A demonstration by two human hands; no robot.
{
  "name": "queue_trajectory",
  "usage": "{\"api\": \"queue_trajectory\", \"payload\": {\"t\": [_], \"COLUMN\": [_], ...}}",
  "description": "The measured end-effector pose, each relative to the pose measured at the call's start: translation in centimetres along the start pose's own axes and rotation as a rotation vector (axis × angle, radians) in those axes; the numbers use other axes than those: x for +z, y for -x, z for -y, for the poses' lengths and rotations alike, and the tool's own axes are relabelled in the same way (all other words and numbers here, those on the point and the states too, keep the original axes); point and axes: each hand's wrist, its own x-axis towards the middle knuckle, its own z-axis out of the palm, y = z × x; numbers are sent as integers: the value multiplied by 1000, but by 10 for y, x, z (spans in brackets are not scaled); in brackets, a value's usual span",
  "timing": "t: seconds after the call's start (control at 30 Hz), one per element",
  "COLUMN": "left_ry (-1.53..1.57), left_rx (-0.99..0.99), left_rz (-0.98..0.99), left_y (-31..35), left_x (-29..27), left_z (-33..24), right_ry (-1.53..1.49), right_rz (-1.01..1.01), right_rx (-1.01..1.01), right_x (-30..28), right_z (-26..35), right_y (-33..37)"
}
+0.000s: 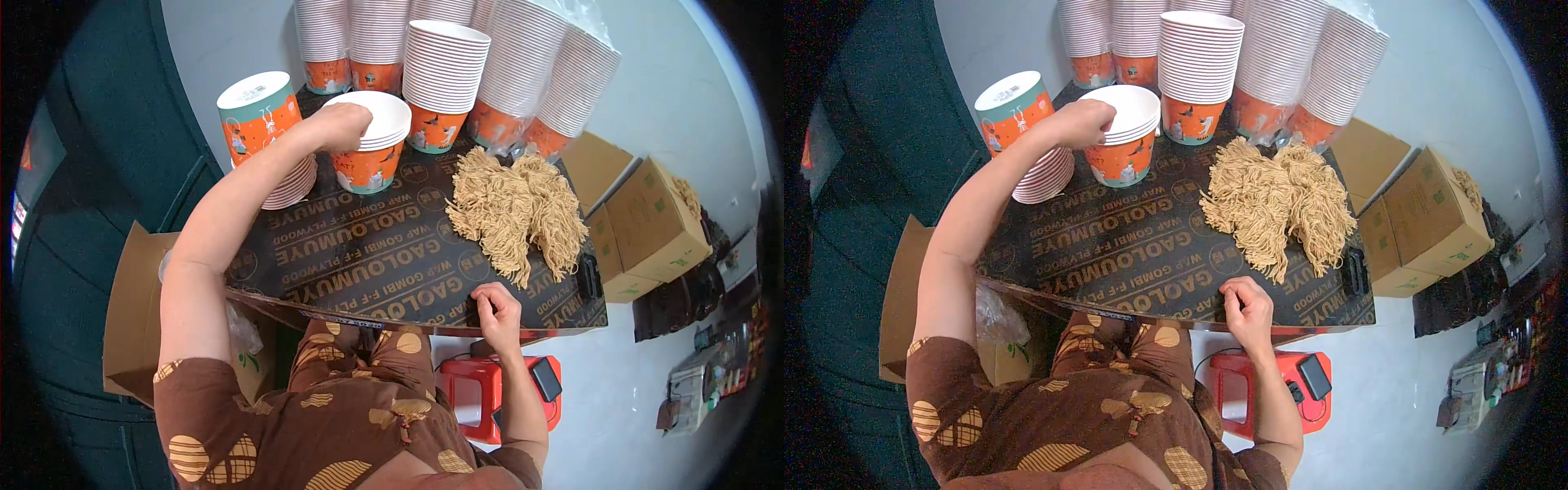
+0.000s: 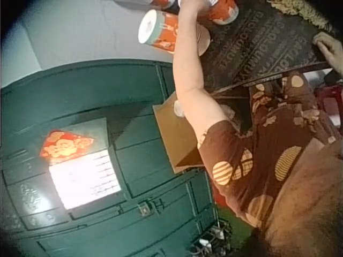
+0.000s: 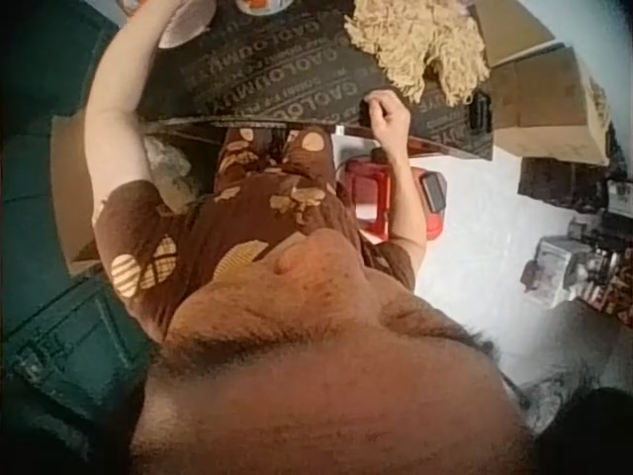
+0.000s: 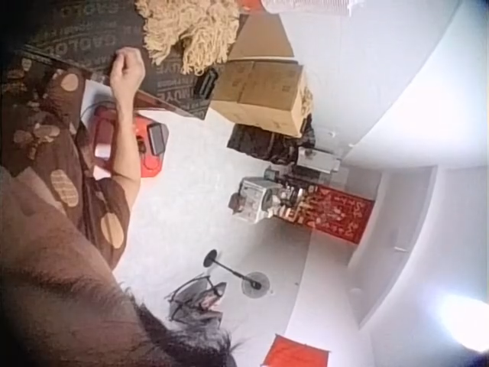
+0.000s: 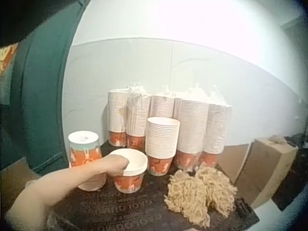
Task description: Assembling handles onto paper buckets by threading string through pre-punched holes.
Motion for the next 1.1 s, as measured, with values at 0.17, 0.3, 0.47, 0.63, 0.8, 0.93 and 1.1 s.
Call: {"api": "queue_trajectory", "payload": {"t": [0.17,0.3,0.47,0.63,0.8,0.93,1.1], "left_ry": [21,45,46,73,76,110,94], "left_rx": [50,104,133,93,60,98,-9], "left_rz": [96,135,137,151,50,4,36], "left_y": [-6,-8,-10,-8,-9,-14,-15], "left_x": [-7,-10,-13,-26,-34,-32,-28], "left_z": [9,9,6,1,8,25,27], "right_ry": [20,41,52,72,76,73,80], "right_rz": [0,-1,1,7,9,9,-2], "right_rx": [-3,-9,-20,-21,-24,-27,-41], "right_x": [-1,-1,-1,-1,-1,-1,-1], "right_z": [3,3,3,5,4,5,3], "right_y": [0,-1,0,-1,0,-1,0]}}
